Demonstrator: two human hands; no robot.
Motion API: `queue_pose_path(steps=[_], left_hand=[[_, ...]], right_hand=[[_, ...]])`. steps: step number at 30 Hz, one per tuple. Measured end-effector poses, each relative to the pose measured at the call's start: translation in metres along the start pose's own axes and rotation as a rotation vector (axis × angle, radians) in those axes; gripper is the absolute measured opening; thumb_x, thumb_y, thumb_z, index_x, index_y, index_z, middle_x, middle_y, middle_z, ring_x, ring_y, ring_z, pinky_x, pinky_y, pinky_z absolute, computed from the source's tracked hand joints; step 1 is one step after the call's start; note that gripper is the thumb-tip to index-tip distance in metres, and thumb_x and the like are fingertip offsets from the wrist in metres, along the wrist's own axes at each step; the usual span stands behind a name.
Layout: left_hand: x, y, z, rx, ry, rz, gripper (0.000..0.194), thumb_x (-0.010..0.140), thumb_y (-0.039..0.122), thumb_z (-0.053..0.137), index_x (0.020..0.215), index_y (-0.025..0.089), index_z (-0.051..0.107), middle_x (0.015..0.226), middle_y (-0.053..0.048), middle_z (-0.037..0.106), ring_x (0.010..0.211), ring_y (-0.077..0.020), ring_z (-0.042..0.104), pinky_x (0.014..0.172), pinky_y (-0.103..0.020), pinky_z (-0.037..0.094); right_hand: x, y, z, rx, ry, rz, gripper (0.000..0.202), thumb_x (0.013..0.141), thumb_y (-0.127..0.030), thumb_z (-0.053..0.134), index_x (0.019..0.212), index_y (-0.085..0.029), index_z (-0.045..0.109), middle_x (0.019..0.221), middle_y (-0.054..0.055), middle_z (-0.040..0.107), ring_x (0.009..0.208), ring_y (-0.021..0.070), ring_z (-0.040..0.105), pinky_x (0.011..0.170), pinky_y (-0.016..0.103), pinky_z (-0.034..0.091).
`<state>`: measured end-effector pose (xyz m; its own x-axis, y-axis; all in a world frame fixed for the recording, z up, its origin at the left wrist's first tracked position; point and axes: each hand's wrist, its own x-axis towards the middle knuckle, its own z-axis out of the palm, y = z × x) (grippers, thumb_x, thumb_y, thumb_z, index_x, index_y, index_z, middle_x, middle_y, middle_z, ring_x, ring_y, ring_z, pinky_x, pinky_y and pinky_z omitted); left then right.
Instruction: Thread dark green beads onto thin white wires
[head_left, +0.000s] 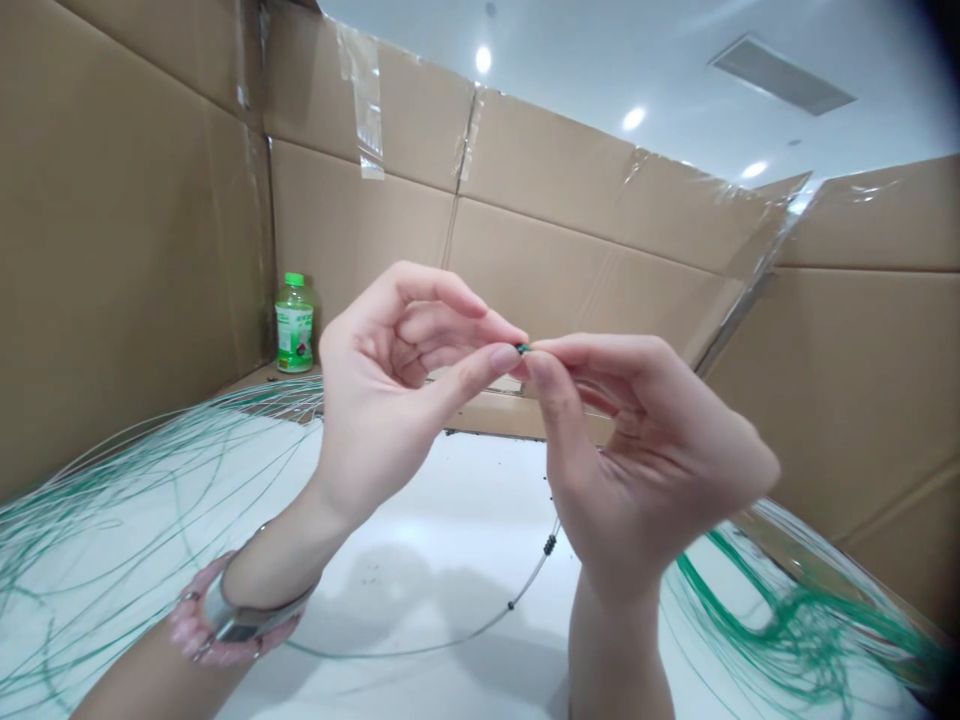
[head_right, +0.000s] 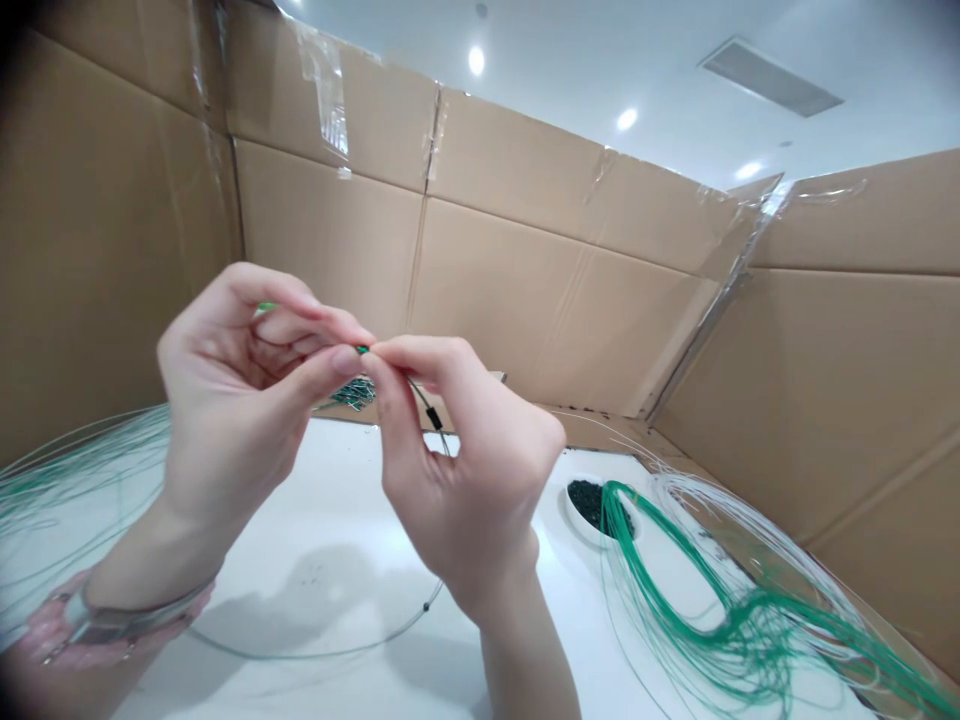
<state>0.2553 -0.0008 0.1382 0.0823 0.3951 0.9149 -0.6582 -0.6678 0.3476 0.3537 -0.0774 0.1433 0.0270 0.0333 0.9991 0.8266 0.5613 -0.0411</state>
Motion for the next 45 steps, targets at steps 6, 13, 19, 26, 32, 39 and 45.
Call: queue_pose_path(steps=[6,13,19,26,32,39,45], left_hand=[[-0.003,0.003,0.005,0.051,0.051,0.016,0.026,0.072,0.001,0.068,0.082,0.019,0.052,0.078,0.005,0.071,0.07,-0.0088,0.068,0.057,-0.015,0.058],[-0.004,0.003,0.006,0.189,0.059,0.089,0.027,0.072,0.002,0.069,0.076,0.019,0.048,0.075,0.005,0.069,0.069,-0.0089,0.068,0.052,-0.015,0.057],[-0.005,0.004,0.007,0.254,0.055,0.109,0.029,0.072,0.003,0.069,0.075,0.019,0.045,0.074,0.005,0.068,0.072,-0.0094,0.068,0.054,-0.015,0.057],[-0.007,0.002,0.009,0.289,0.06,0.18,0.03,0.072,0.001,0.068,0.075,0.019,0.045,0.071,0.006,0.062,0.075,-0.0115,0.069,0.059,-0.019,0.058],[-0.005,0.006,0.004,0.357,-0.012,0.213,0.026,0.072,0.004,0.069,0.074,0.018,0.047,0.069,0.005,0.054,0.076,-0.014,0.069,0.062,-0.022,0.06],[0.003,0.01,-0.008,0.28,-0.156,-0.07,0.025,0.073,0.009,0.069,0.077,0.019,0.047,0.076,0.004,0.07,0.073,-0.0135,0.07,0.059,-0.019,0.061],[0.007,0.004,-0.012,0.234,-0.152,-0.055,0.026,0.072,0.009,0.071,0.075,0.019,0.046,0.074,0.002,0.071,0.062,-0.014,0.069,0.052,-0.02,0.058]], right_hand=[[0.001,-0.006,-0.004,-0.108,-0.041,0.042,0.018,0.074,-0.007,0.066,0.079,-0.024,0.062,0.068,-0.007,0.065,0.059,0.0098,0.063,0.054,0.024,0.056],[0.002,-0.009,-0.011,-0.213,-0.108,0.039,0.015,0.076,-0.009,0.063,0.076,-0.024,0.06,0.066,-0.005,0.065,0.056,0.0107,0.061,0.055,0.026,0.056],[0.002,-0.009,-0.012,-0.205,-0.136,0.06,0.013,0.073,-0.009,0.065,0.076,-0.021,0.061,0.065,-0.006,0.064,0.056,0.0086,0.059,0.052,0.024,0.054],[0.004,-0.012,-0.017,-0.331,-0.172,-0.002,0.013,0.076,-0.008,0.064,0.075,-0.021,0.061,0.063,-0.006,0.064,0.054,0.0083,0.058,0.049,0.023,0.046],[0.006,-0.007,-0.021,-0.353,-0.162,-0.07,0.012,0.077,-0.01,0.066,0.072,-0.02,0.062,0.056,-0.007,0.06,0.055,0.0059,0.058,0.045,0.021,0.039],[0.004,0.008,-0.021,0.087,-0.201,0.082,0.02,0.072,-0.004,0.069,0.081,-0.019,0.06,0.066,-0.006,0.058,0.067,0.0084,0.065,0.061,0.015,0.057],[0.004,0.013,-0.014,0.164,-0.201,0.126,0.02,0.076,-0.009,0.066,0.086,-0.026,0.061,0.069,-0.006,0.065,0.069,0.0127,0.068,0.055,0.02,0.057]])
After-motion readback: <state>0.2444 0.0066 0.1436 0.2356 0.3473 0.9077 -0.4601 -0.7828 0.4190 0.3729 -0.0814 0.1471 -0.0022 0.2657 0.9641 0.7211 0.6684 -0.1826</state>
